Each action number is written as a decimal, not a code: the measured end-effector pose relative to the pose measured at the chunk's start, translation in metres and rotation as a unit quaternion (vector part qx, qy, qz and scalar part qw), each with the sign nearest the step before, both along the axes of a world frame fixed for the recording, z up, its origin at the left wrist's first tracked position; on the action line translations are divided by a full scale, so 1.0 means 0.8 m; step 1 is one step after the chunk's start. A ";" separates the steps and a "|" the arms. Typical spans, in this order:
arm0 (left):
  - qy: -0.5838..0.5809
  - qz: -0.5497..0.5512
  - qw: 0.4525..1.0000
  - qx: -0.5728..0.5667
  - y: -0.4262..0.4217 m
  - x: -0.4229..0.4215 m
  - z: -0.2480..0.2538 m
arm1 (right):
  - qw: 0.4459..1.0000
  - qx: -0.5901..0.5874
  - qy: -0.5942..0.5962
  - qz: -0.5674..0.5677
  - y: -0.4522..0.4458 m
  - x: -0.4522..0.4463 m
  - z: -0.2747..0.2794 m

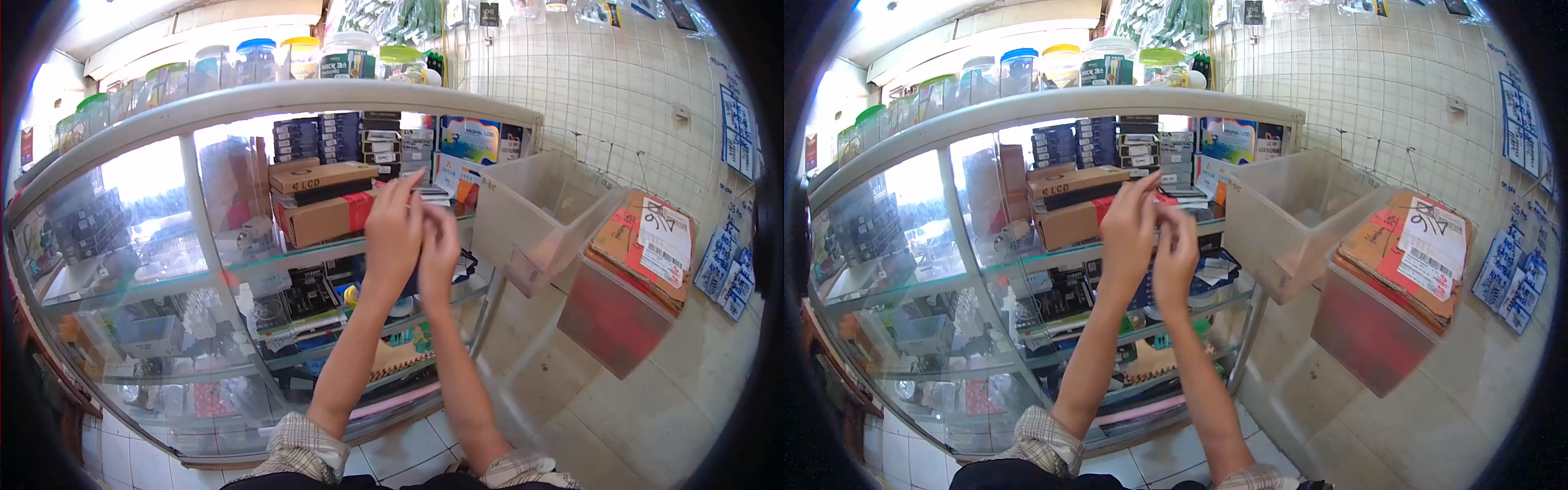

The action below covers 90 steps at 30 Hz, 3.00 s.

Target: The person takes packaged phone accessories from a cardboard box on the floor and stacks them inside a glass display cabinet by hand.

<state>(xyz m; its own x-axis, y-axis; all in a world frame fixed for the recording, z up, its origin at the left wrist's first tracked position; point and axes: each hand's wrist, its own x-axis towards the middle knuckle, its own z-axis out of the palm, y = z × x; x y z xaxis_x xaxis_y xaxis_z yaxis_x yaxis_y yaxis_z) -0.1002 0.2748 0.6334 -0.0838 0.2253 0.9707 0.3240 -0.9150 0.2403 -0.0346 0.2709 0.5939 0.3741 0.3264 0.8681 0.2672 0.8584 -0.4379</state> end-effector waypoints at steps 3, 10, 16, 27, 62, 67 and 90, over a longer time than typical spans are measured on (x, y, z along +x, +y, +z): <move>-0.039 0.001 0.999 0.011 -0.045 -0.035 -0.084 | 0.995 -0.009 -0.084 -0.052 -0.062 -0.015 -0.088; 0.012 0.181 0.982 -0.059 -0.127 -0.158 -0.259 | 0.978 -0.121 -0.169 -0.002 -0.102 -0.076 -0.256; 0.083 0.355 0.930 -0.038 -0.196 -0.359 -0.288 | 0.971 -0.031 -0.237 -0.030 -0.120 -0.196 -0.259; 0.297 0.523 0.797 -0.064 -0.167 -0.536 -0.271 | 0.946 0.046 -0.178 -0.267 -0.072 -0.344 -0.221; 0.278 0.506 0.816 -0.010 -0.067 -0.288 -0.277 | 0.948 -0.029 0.062 -0.311 0.013 -0.119 -0.216; 0.290 0.526 0.799 -0.013 -0.048 -0.217 -0.275 | 0.915 -0.093 0.121 -0.373 0.043 -0.056 -0.219; 0.296 0.521 0.800 0.004 0.012 -0.045 -0.276 | 0.904 -0.253 -0.010 -0.345 0.100 0.146 -0.214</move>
<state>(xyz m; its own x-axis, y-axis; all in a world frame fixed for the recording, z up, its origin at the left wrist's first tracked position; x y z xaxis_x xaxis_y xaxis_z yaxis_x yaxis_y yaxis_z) -0.1366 0.2847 0.4129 0.2523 0.3263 0.9110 0.9676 -0.0736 -0.2416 0.0822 0.3512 0.4226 0.6256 0.3779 0.6826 0.6756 0.1752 -0.7162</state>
